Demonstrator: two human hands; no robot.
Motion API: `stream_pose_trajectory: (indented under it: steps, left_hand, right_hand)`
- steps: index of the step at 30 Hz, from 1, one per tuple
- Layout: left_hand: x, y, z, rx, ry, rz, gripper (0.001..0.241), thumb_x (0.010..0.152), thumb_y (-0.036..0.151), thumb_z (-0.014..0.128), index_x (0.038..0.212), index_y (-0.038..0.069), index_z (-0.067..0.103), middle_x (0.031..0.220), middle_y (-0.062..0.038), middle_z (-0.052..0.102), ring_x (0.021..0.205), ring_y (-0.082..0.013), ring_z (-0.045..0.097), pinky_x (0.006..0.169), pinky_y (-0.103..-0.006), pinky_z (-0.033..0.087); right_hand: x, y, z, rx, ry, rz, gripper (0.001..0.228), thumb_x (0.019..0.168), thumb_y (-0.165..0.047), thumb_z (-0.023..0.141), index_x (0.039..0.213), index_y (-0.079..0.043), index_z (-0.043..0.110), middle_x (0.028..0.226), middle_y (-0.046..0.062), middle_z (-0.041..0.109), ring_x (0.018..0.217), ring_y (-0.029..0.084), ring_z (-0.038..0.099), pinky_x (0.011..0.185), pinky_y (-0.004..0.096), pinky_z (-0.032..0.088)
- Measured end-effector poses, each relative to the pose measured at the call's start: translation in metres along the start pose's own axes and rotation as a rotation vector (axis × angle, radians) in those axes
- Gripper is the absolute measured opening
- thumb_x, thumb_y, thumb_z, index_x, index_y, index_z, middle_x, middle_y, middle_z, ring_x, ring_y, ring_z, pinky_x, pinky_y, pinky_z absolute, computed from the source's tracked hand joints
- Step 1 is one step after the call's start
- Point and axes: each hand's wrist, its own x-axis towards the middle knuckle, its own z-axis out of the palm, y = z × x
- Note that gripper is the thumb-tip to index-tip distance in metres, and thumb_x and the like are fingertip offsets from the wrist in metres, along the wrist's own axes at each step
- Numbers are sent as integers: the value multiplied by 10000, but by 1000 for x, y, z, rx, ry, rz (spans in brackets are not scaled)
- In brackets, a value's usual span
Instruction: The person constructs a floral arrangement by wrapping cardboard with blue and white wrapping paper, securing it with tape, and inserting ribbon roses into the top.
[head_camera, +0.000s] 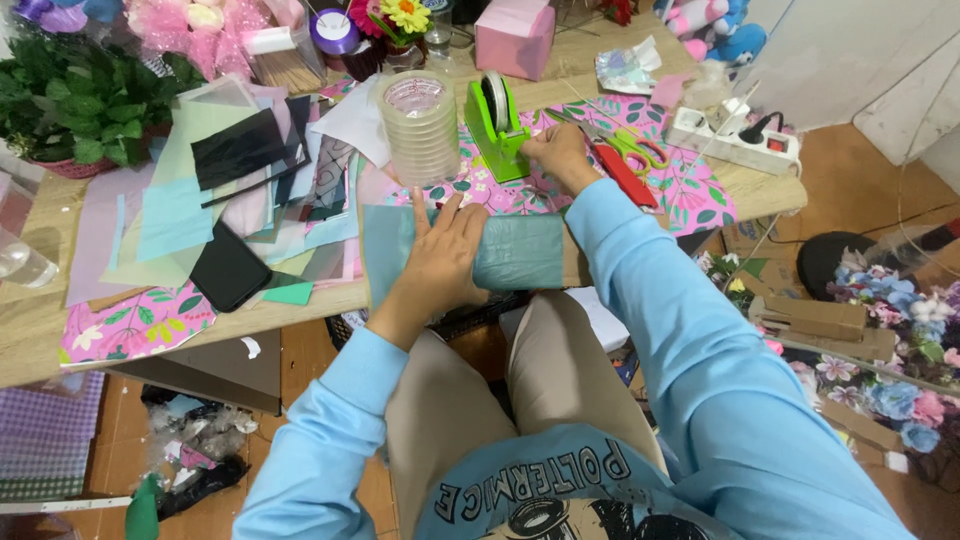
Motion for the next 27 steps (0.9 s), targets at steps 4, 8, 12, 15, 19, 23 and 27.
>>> stream_pose_trajectory:
  steps: [4, 8, 12, 15, 19, 23, 27]
  left_hand:
    - [-18, 8, 11, 8, 118, 31, 1051, 502, 295, 925, 1402, 37, 447, 1419, -204, 548, 1437, -413, 385, 1172, -770, -51]
    - [-33, 7, 58, 215, 542, 106, 831, 590, 239, 793, 1355, 93, 501, 1472, -133, 539, 1465, -357, 399, 1172, -716, -111]
    - [-41, 17, 93, 421, 775, 40, 360, 986, 178, 490, 1340, 229, 537, 1532, -22, 533, 1455, -265, 446, 1181, -736, -55]
    - [-44, 21, 95, 403, 860, 49, 300, 1069, 176, 401, 1333, 226, 534, 1532, -35, 546, 1432, -276, 480, 1173, -737, -67]
    - [-43, 22, 91, 474, 881, 35, 282, 1094, 178, 340, 1297, 244, 525, 1497, -10, 580, 1395, -260, 529, 1184, -725, -69]
    - [-44, 23, 91, 467, 867, 34, 276, 1079, 182, 352, 1286, 250, 520, 1498, -22, 575, 1395, -259, 530, 1188, -716, -82]
    - [-44, 25, 90, 437, 865, 29, 313, 1052, 143, 342, 1300, 244, 502, 1495, -39, 574, 1393, -263, 530, 1195, -708, -79]
  right_hand:
    - [4, 0, -12, -151, -41, -89, 184, 802, -285, 832, 747, -121, 768, 606, 91, 663, 628, 241, 681, 585, 362, 529]
    - [-99, -122, -69, 81, -225, -288, 104, 859, -173, 749, 839, -73, 768, 1126, 213, 728, 1046, 354, 690, 887, 457, 528]
    - [-158, -169, -97, 287, -721, -215, 149, 923, -158, 712, 956, -13, 721, 1255, 198, 678, 1056, 212, 622, 909, 399, 536]
    - [-168, -172, -99, 211, -921, -336, 196, 976, -173, 647, 942, 12, 701, 1187, 244, 674, 1204, 393, 577, 1029, 556, 445]
    - [-159, -159, -91, 167, -1046, -413, 201, 986, -189, 672, 964, 6, 716, 1216, 206, 664, 1194, 311, 569, 983, 484, 462]
    - [-158, -161, -87, 111, -1111, -411, 232, 980, -230, 683, 971, -4, 732, 1212, 191, 649, 1188, 316, 561, 990, 484, 449]
    - [-155, -162, -84, 48, -1122, -438, 243, 983, -244, 684, 965, -9, 745, 1202, 176, 635, 1197, 322, 556, 1002, 489, 438]
